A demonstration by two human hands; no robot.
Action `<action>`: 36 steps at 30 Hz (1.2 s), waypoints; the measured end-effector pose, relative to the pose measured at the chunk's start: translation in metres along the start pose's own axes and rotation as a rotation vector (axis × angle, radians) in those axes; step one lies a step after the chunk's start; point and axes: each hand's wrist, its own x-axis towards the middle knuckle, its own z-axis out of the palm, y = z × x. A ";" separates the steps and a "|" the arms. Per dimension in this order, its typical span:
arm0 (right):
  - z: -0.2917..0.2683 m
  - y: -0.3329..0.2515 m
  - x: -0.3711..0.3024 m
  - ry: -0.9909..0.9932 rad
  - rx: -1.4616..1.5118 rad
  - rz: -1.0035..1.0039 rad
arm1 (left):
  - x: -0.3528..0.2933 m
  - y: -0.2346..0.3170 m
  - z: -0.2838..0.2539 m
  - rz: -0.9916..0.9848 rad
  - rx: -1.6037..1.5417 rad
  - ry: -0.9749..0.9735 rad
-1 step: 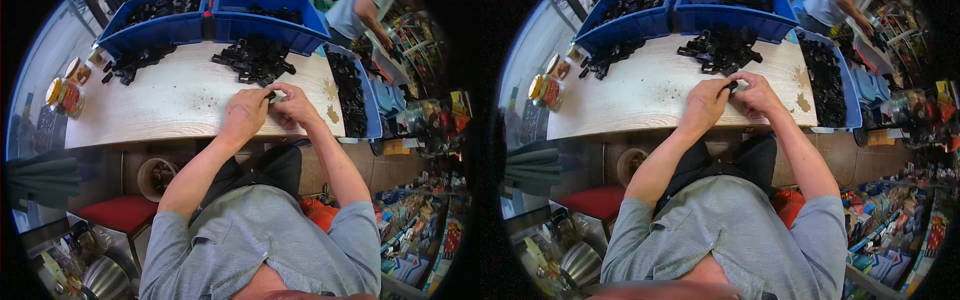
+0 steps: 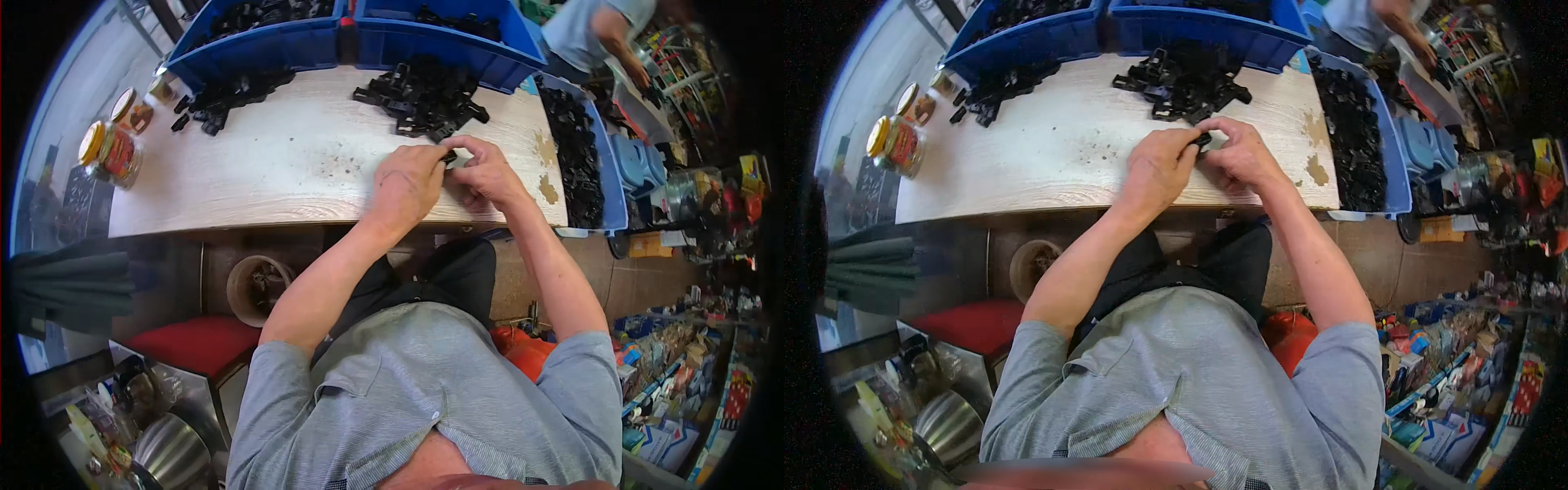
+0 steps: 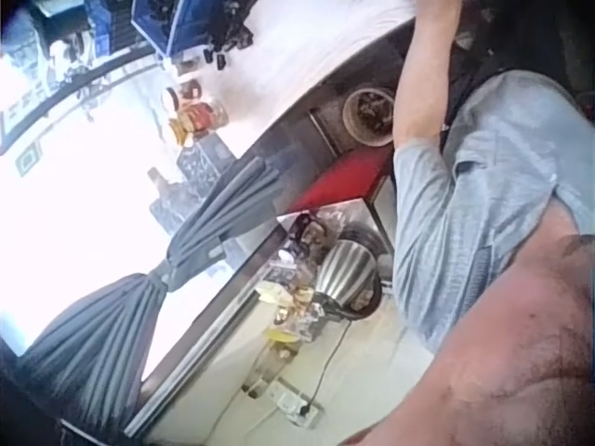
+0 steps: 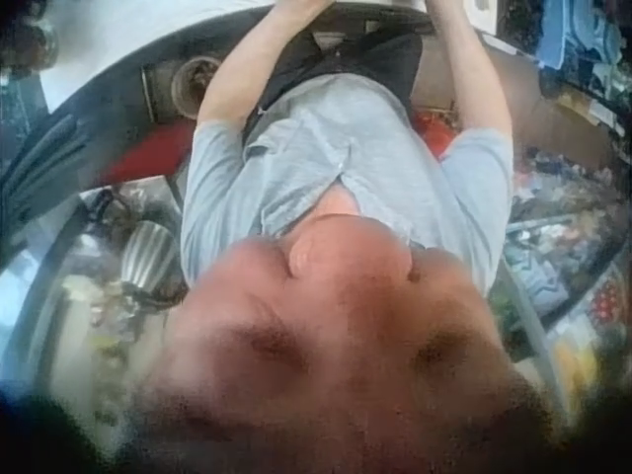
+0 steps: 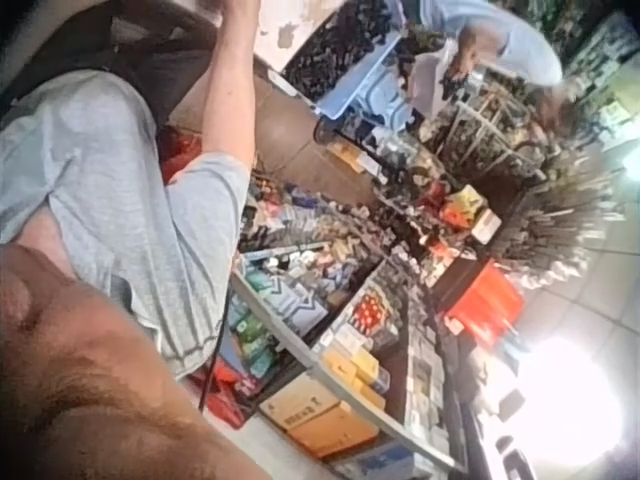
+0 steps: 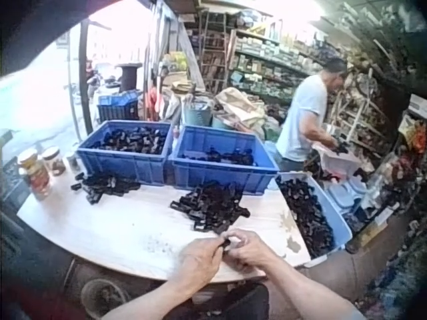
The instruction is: Assembling small black plastic components by snapping them together at a workbench.
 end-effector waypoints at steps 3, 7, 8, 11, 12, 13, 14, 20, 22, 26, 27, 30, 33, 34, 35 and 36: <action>-0.001 0.004 0.001 0.029 -0.025 -0.051 | 0.001 0.003 -0.002 0.025 0.048 -0.028; -0.006 0.015 0.007 0.077 -0.035 -0.042 | 0.000 0.006 0.000 0.086 0.095 -0.002; -0.003 0.013 0.006 0.086 -0.049 -0.047 | 0.000 0.006 -0.001 0.097 0.105 0.002; 0.002 0.006 0.001 0.075 -0.042 0.004 | -0.002 0.002 -0.005 0.133 0.143 -0.038; 0.002 0.006 0.001 0.064 -0.020 -0.002 | -0.001 0.002 -0.007 0.106 0.164 -0.072; 0.003 0.005 0.001 0.051 -0.020 -0.006 | -0.001 0.000 -0.007 0.100 0.175 -0.069; 0.003 0.002 0.001 0.055 -0.031 0.014 | 0.000 -0.003 -0.006 0.102 0.125 -0.077; 0.003 0.001 0.001 0.049 -0.024 0.050 | 0.006 -0.020 -0.004 0.113 -0.035 -0.142; 0.002 0.006 0.003 0.074 -0.029 0.035 | 0.008 -0.020 -0.004 0.101 -0.042 -0.161; 0.003 0.005 0.003 0.039 -0.028 0.020 | 0.014 -0.026 -0.011 0.195 0.004 -0.269; 0.002 0.007 0.003 0.048 -0.021 0.017 | 0.016 -0.027 -0.013 0.227 0.021 -0.320; 0.002 0.007 0.001 0.064 -0.018 0.020 | 0.007 -0.020 -0.018 0.271 0.045 -0.261; 0.004 0.007 0.000 0.072 -0.021 0.021 | 0.002 -0.015 -0.025 0.293 0.085 -0.245; 0.005 0.007 0.001 0.072 -0.017 0.017 | 0.001 -0.013 -0.027 0.294 0.088 -0.236; 0.005 0.007 0.001 0.068 -0.025 0.008 | 0.000 -0.013 -0.028 0.291 0.112 -0.253; 0.006 0.007 0.001 0.067 -0.021 0.009 | -0.001 -0.012 -0.029 0.288 0.137 -0.270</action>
